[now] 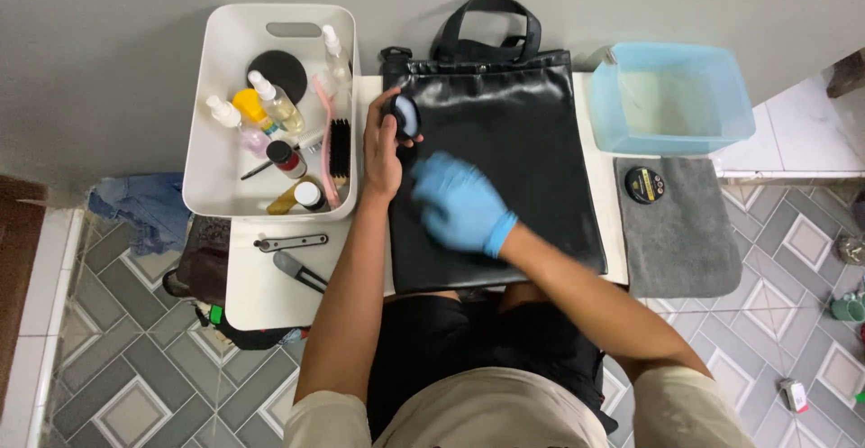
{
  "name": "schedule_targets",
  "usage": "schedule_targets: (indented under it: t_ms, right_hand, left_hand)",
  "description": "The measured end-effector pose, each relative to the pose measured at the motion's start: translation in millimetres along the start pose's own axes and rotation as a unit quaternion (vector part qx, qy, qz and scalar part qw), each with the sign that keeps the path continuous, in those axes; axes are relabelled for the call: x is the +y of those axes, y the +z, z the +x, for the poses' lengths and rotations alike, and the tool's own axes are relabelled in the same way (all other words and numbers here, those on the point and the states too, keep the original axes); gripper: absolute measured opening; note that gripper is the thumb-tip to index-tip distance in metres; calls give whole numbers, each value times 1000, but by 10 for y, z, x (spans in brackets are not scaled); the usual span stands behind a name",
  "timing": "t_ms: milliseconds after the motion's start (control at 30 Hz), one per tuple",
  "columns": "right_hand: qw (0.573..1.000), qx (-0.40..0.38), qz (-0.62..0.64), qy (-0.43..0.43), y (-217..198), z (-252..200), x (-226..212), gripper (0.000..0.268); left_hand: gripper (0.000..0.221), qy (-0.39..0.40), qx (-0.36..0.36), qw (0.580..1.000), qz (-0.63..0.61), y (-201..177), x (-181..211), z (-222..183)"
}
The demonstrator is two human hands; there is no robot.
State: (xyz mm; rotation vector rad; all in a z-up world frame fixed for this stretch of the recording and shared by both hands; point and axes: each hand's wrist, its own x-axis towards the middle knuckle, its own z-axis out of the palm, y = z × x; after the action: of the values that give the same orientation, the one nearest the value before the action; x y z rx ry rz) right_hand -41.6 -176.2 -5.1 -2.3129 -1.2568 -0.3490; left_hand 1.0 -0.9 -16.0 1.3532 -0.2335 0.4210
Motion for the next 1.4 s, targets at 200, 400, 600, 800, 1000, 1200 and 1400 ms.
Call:
schedule_targets:
  t_ms: [200,400,600,800,1000,1200,1400]
  right_hand:
    - [990,-9,130,-61,-577,-10,-39,20]
    - [951,43,-161,262,-637,-462,1410,27]
    - [999,-38,-13,20,-605,-490,-319,29]
    - [991,47,-81,96,-820,-514,438,19]
    - [975,78,-64,198,-686,-479,231,16]
    - [994,-3,100,32,-734,-610,-437,21]
    - [935,87,-208,273,-880,-1051,996,35]
  left_hand:
    - [50,-12,0,1000,0,25,115,-15]
    - [48,-12,-5,1000,8,54,184,-1]
    - [51,-13,-22,999,24,64,153,4]
    - [49,4,-25,999,31,53,96,16]
    - [48,15,-28,999,25,53,96,6]
    - [50,16,-31,999,18,59,42,-9]
    - [50,13,-25,999,31,71,95,3]
